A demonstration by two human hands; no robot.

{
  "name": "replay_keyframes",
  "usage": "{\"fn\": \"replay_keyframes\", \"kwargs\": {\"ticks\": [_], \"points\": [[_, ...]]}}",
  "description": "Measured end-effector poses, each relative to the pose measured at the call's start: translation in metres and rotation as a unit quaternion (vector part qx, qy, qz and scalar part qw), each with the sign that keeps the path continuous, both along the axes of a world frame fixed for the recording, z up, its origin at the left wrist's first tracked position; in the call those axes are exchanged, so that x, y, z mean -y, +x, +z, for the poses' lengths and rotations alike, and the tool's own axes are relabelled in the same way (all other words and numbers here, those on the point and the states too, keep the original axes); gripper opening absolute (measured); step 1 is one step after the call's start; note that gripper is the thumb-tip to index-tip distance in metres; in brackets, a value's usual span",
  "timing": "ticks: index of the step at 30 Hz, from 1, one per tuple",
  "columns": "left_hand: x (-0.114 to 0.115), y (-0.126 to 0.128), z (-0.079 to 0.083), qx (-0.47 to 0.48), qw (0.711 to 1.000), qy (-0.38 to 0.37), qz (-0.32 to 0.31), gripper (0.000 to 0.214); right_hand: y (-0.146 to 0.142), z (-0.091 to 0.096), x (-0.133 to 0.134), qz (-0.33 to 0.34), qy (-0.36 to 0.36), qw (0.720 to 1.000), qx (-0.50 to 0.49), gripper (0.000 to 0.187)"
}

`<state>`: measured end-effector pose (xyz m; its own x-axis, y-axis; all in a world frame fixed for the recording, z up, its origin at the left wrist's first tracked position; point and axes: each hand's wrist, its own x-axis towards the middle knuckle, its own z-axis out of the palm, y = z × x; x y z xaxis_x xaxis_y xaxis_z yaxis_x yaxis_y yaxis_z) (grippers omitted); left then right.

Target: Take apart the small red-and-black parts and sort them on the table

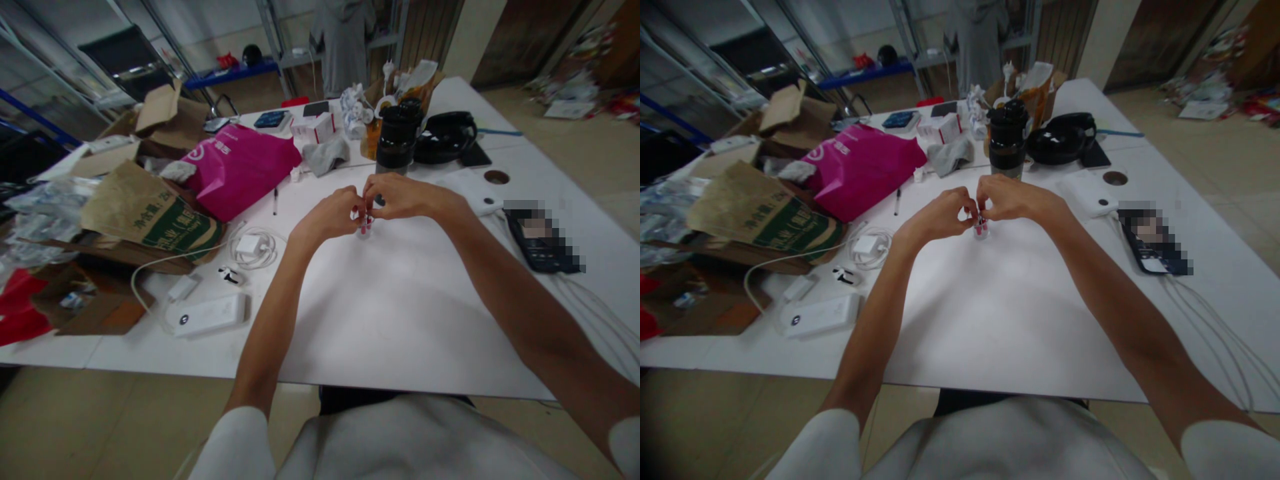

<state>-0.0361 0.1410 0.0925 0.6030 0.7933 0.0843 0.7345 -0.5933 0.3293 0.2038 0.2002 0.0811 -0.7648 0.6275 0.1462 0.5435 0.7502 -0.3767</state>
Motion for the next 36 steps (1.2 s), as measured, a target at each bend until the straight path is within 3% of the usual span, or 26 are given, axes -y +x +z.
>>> {"fn": "replay_keyframes", "kwargs": {"ticks": [11, 20, 36], "points": [[-0.001, -0.003, 0.001, -0.005, 1.000, 0.003, -0.003, 0.020, 0.000, 0.006, 0.003, -0.003, -0.005, 1.000, 0.004, 0.015], [-0.007, -0.006, -0.008, 0.002, 1.000, 0.012, -0.010, 0.017, 0.002, -0.003, -0.004, -0.001, -0.003, 1.000, -0.008, 0.016], [-0.007, -0.007, -0.010, 0.019, 1.000, 0.020, -0.015, 0.017, 0.004, -0.001, -0.002, 0.002, 0.014, 1.000, -0.011, 0.016]]}}
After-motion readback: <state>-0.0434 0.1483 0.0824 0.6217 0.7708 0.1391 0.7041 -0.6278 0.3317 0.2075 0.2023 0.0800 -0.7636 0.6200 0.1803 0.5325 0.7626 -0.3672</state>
